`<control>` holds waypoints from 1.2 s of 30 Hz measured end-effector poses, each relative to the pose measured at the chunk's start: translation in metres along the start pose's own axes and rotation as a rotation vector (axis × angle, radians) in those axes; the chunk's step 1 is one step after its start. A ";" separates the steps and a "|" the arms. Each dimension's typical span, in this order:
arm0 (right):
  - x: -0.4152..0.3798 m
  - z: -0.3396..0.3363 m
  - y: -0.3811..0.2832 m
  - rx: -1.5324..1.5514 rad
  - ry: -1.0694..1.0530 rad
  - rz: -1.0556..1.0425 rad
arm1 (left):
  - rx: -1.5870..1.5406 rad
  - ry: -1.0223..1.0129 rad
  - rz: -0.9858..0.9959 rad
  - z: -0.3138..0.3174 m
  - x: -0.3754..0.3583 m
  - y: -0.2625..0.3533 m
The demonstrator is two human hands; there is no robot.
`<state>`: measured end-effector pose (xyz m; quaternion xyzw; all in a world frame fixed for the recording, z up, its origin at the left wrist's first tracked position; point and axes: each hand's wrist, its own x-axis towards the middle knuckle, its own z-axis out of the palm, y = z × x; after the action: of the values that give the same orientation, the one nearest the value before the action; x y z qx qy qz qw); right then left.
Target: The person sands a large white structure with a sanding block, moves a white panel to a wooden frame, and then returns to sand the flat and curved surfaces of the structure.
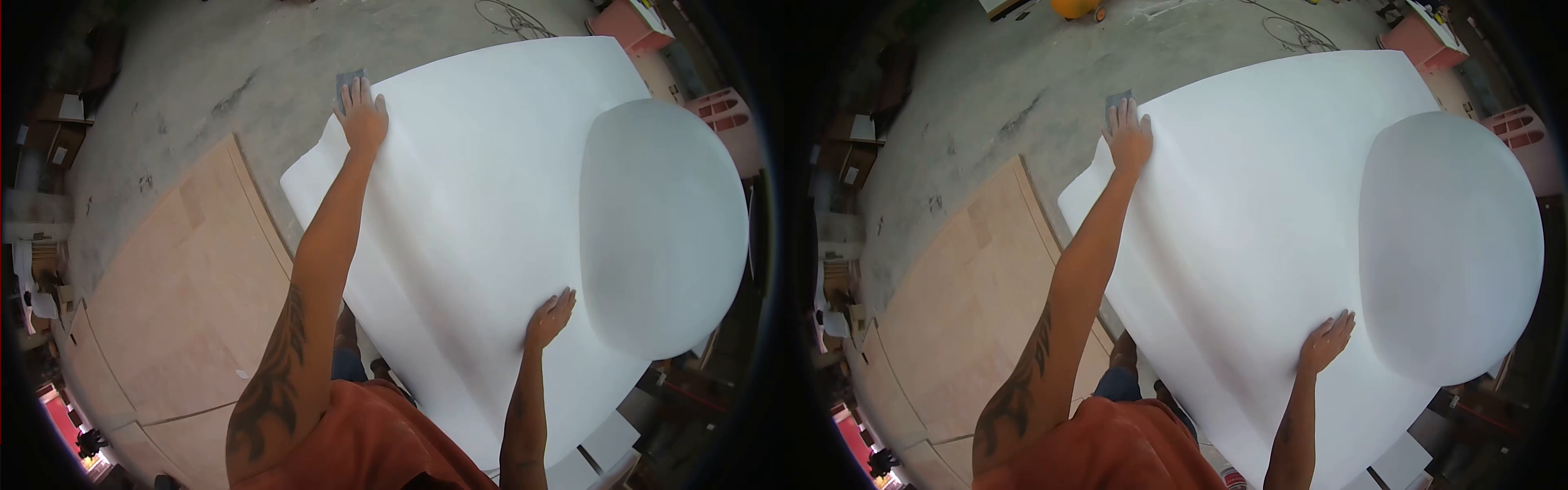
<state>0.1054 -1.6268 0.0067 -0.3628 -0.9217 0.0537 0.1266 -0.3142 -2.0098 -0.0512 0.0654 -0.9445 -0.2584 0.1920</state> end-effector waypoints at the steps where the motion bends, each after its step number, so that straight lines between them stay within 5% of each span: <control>1: 0.001 0.000 -0.007 0.004 0.004 0.015 | 0.021 0.026 0.019 -0.002 -0.001 0.006; 4: 0.000 0.001 -0.010 -0.015 0.015 0.012 | 0.137 -0.171 0.350 -0.025 -0.083 0.060; 9: -0.001 0.006 -0.003 -0.025 0.020 -0.069 | -0.269 -0.697 0.995 -0.069 -0.271 0.121; 12: 0.000 0.003 -0.003 0.011 0.014 -0.053 | -0.291 -0.692 0.830 -0.062 -0.174 0.082; 16: 0.004 0.001 -0.006 0.037 0.015 -0.038 | 0.052 -0.089 0.351 -0.010 0.012 -0.028; 18: 0.001 0.004 -0.008 0.025 0.039 -0.054 | -0.235 -0.171 0.154 0.008 0.043 -0.062; 23: -0.001 0.009 -0.011 0.011 0.020 -0.066 | -0.541 0.112 -0.176 0.000 -0.078 -0.039; 27: -0.005 0.022 -0.007 0.090 0.024 -0.103 | -0.615 -0.148 -0.638 -0.011 -0.326 0.016; 28: -0.003 0.028 -0.011 0.091 0.011 -0.140 | -0.598 -0.185 -0.594 -0.014 -0.388 0.027; 31: -0.003 0.031 -0.002 0.091 0.000 -0.101 | -0.548 -0.156 -0.571 -0.012 -0.401 0.026; 34: -0.007 0.037 0.015 0.050 0.007 -0.117 | -0.528 -0.022 -0.473 0.023 -0.247 -0.051; 36: -0.006 0.032 0.015 0.046 -0.018 -0.082 | -0.163 -0.031 -0.336 0.058 -0.151 -0.131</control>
<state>0.1115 -1.6201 -0.0280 -0.3213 -0.9353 0.0729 0.1290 -0.1953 -2.0618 -0.2145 0.2027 -0.8990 -0.3636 0.1362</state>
